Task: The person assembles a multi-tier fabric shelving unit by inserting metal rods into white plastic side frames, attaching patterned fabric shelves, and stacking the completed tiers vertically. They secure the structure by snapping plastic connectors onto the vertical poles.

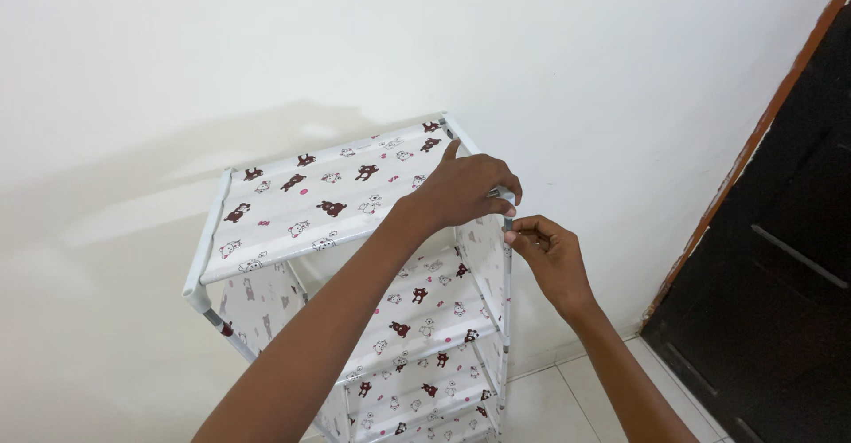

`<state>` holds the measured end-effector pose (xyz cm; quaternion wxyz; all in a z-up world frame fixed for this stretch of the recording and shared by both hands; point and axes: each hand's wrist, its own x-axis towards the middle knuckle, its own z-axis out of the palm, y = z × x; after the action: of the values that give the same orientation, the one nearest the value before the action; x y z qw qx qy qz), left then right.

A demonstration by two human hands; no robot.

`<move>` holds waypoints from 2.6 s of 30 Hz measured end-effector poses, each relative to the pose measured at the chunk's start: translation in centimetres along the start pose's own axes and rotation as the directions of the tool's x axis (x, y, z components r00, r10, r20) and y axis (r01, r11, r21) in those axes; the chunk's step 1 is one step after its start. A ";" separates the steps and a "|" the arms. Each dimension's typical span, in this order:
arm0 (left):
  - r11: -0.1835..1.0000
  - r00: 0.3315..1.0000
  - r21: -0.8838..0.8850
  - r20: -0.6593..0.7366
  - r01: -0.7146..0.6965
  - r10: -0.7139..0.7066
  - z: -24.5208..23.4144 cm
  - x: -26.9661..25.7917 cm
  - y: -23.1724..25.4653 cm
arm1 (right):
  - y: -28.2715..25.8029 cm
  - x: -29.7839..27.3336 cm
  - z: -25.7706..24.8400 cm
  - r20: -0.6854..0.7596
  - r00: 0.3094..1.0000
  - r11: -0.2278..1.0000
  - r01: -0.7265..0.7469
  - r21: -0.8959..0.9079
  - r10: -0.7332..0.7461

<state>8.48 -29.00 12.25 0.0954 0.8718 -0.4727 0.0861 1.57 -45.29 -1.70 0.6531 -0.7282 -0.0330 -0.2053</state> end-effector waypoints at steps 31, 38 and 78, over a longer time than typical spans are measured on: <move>0.993 0.989 -0.116 -0.145 -0.009 -0.008 1.8 -1.4 0.4 | -0.3 -0.2 -0.3 0.044 0.993 0.990 0.114 -0.083 -0.111; 0.993 0.971 -0.110 -0.236 -0.052 0.025 3.0 -1.7 0.1 | 0.0 -0.3 0.0 0.012 0.994 0.991 0.114 -0.067 -0.113; 0.998 0.943 -0.064 -0.334 -0.008 -0.014 4.9 -2.5 1.3 | -2.4 0.5 -0.9 0.065 0.994 0.985 0.096 -0.141 -0.088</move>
<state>6.36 -28.88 7.02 0.2023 0.8418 -0.4508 0.2172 1.07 -45.95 0.79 0.5872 -0.7770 -0.0706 -0.2157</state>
